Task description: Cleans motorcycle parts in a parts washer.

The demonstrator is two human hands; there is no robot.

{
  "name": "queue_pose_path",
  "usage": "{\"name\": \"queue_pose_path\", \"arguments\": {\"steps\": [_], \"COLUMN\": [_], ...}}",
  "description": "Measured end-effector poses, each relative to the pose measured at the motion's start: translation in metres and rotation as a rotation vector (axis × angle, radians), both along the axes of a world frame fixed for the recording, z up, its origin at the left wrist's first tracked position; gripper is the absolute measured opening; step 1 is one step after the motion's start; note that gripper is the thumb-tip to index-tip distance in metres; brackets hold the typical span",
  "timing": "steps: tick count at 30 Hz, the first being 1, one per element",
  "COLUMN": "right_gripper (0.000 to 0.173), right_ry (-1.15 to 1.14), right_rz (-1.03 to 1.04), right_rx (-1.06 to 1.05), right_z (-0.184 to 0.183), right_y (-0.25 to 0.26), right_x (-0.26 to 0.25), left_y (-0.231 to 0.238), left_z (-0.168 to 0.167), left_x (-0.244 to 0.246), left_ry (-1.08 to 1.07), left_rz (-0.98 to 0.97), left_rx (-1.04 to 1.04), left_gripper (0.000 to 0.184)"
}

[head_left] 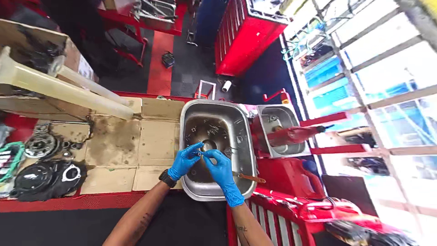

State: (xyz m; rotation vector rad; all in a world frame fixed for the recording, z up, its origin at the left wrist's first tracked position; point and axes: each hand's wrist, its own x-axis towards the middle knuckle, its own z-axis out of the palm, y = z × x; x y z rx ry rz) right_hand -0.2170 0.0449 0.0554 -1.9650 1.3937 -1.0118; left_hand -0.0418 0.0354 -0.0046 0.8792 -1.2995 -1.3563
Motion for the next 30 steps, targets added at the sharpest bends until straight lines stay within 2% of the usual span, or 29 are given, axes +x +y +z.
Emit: {"name": "queue_pose_path", "arguments": {"steps": [8, 16, 27, 30], "right_gripper": [0.012, 0.014, 0.016, 0.024], "right_ry": [0.059, -0.026, -0.109, -0.012], "right_rz": [0.023, 0.025, 0.046, 0.108], "right_rx": [-0.044, -0.013, -0.003, -0.013], "right_z": [0.026, 0.05, 0.056, 0.062], "right_y": [0.012, 0.021, 0.026, 0.026], "right_x": [-0.02, -0.05, -0.067, -0.077], "left_y": [0.005, 0.011, 0.024, 0.024], "left_z": [0.019, 0.037, 0.043, 0.044], "left_x": [-0.028, -0.059, -0.079, -0.084], "left_ry": [0.089, 0.258, 0.305, 0.283], "left_rz": [-0.05, -0.067, -0.018, -0.023], "left_rx": [-0.141, -0.127, -0.159, -0.186], "left_gripper": [0.05, 0.049, 0.048, 0.051]}}
